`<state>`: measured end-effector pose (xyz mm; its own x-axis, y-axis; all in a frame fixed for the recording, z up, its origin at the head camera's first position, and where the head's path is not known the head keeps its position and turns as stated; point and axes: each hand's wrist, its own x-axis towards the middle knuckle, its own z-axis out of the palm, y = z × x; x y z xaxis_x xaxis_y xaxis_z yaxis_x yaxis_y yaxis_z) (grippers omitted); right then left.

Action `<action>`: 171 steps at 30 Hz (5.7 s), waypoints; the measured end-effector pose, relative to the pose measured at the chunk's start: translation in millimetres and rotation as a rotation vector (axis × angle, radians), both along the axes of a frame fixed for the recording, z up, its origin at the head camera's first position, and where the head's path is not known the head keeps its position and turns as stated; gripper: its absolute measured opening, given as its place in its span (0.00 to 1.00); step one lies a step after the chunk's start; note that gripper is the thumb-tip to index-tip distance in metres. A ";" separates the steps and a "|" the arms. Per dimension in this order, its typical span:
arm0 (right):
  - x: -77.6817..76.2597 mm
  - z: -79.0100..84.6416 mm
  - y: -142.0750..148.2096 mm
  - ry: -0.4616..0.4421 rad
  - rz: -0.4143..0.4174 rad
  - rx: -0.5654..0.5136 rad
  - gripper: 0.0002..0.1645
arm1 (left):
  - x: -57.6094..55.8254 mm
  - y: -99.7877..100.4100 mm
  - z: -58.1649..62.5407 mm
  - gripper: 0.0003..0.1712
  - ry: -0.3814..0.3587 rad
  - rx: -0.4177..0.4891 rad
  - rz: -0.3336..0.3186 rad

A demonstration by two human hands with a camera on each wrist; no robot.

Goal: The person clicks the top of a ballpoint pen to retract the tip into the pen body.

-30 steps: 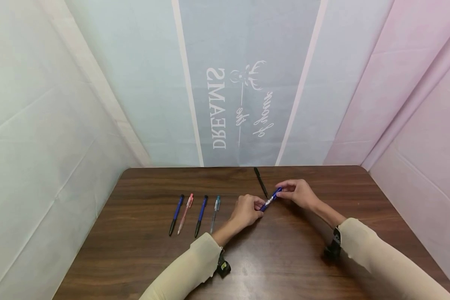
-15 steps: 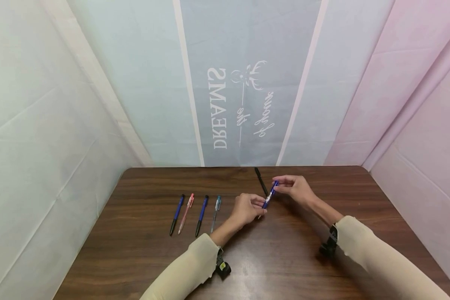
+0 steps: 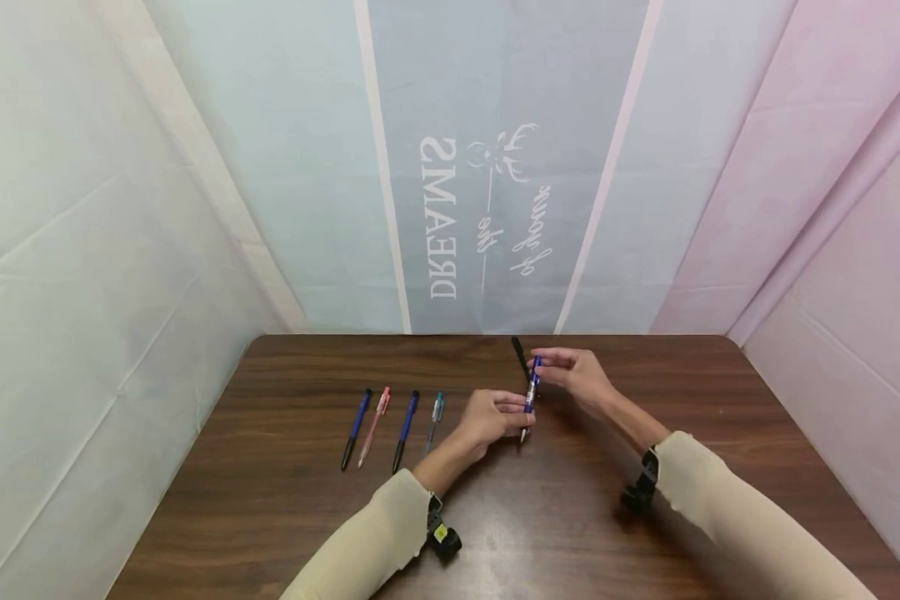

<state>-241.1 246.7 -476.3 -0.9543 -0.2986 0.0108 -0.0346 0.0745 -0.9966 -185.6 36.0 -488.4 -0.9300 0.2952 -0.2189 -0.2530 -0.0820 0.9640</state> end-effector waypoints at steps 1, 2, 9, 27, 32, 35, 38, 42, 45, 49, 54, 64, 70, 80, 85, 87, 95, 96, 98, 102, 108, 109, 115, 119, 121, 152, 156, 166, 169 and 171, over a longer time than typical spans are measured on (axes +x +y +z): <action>0.3 -0.1 -2.1 -0.003 0.005 -0.013 0.31 | 0.6 -0.3 0.3 0.15 -0.012 0.020 0.004; 0.6 -0.3 -4.4 -0.009 0.008 -0.031 0.31 | 1.1 -0.6 0.5 0.16 -0.025 0.040 0.008; 4.3 0.4 -21.3 -0.068 0.017 -0.139 0.30 | 5.2 -4.9 1.5 0.18 -0.058 0.095 0.015; 12.3 -1.1 -38.4 -0.118 0.071 -0.169 0.32 | 9.2 -14.3 -1.9 0.15 -0.071 0.063 0.018; 13.3 -1.9 -39.6 -0.138 0.057 -0.172 0.31 | 10.7 -13.2 -1.9 0.14 -0.079 0.058 0.021; 13.9 -1.5 -40.8 -0.138 0.051 -0.181 0.31 | 11.8 -13.0 -1.2 0.14 -0.083 0.055 0.021; 14.7 -0.9 -41.5 -0.134 0.043 -0.181 0.31 | 12.6 -12.8 -0.3 0.14 -0.088 0.059 0.024; 15.7 -1.9 -42.7 -0.130 0.016 -0.172 0.29 | 13.5 -12.7 0.7 0.14 -0.084 0.052 0.020; 16.5 -3.7 -44.0 -0.128 -0.003 -0.161 0.28 | 14.1 -13.2 0.7 0.12 -0.078 0.039 0.024; 17.4 -4.3 -45.6 -0.125 -0.016 -0.141 0.28 | 14.6 -14.3 -0.2 0.11 -0.059 0.014 0.030; 18.6 -2.9 -48.0 -0.126 -0.023 -0.127 0.27 | 15.3 -16.4 0.4 0.14 -0.042 0.000 0.020; 19.1 -1.9 -50.5 -0.117 0.008 -0.125 0.29 | 16.7 -23.0 1.0 0.14 -0.034 0.002 0.017; 17.8 -1.0 -51.5 -0.116 0.033 -0.117 0.32 | 18.3 -26.6 2.8 0.15 -0.010 -0.014 0.017; 20.7 1.4 -55.1 -0.097 0.051 -0.089 0.31 | 23.2 -32.5 5.0 0.14 0.039 -0.085 0.014; 20.7 0.3 -58.5 -0.080 0.069 -0.088 0.31 | 24.3 -36.4 4.1 0.14 0.057 -0.103 0.028; 21.0 -0.5 -60.3 -0.082 0.071 -0.093 0.32 | 25.1 -37.9 4.1 0.13 0.061 -0.111 0.031; 22.7 0.0 -67.9 -0.074 0.083 -0.092 0.33 | 27.6 -43.3 4.3 0.15 0.115 -0.166 0.052; 22.4 -0.4 -68.6 -0.070 0.086 -0.092 0.33 | 27.5 -44.2 4.3 0.16 0.123 -0.183 0.058; 21.9 -0.9 -69.9 -0.065 0.088 -0.093 0.32 | 27.6 -45.9 4.4 0.16 0.144 -0.224 0.063; 21.1 -1.2 -74.5 -0.062 0.091 -0.076 0.32 | 28.4 -49.8 3.4 0.17 0.181 -0.288 0.066; 21.4 -2.1 -82.0 -0.055 0.092 -0.034 0.33 | 32.3 -56.8 2.1 0.17 0.248 -0.340 0.084; 21.5 -2.6 -83.1 -0.048 0.094 -0.029 0.33 | 33.0 -58.2 2.2 0.17 0.261 -0.351 0.087; 22.4 -4.5 -89.7 -0.025 0.104 -0.023 0.32 | 35.4 -68.5 2.0 0.17 0.328 -0.444 0.066; 23.9 -3.4 -93.3 -0.009 0.102 0.012 0.31 | 36.5 -74.5 1.4 0.17 0.372 -0.508 0.045; 24.5 -3.0 -94.8 -0.007 0.102 0.035 0.31 | 37.2 -76.5 1.9 0.17 0.382 -0.522 0.039; 26.4 -8.6 -114.6 0.069 0.024 0.380 0.27 | 45.6 -88.7 3.7 0.16 0.566 -0.827 -0.020; 25.4 -11.4 -116.4 0.075 0.019 0.402 0.26 | 45.4 -89.1 3.9 0.15 0.583 -0.882 -0.021; 24.5 -12.3 -120.9 0.100 0.019 0.440 0.25 | 44.9 -89.2 8.5 0.11 0.571 -0.937 -0.046; 24.2 -12.3 -122.3 0.109 0.020 0.457 0.24 | 45.1 -89.7 8.3 0.12 0.562 -0.941 -0.048; 24.1 -11.8 -123.3 0.115 0.022 0.469 0.24 | 45.0 -90.2 8.3 0.13 0.569 -0.945 -0.047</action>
<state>-217.1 123.5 -488.0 -0.9483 -0.3164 -0.0244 -0.1493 0.5129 -0.8454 -140.6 -54.2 -480.0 -0.9587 0.2724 0.0812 0.2640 0.7471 0.6101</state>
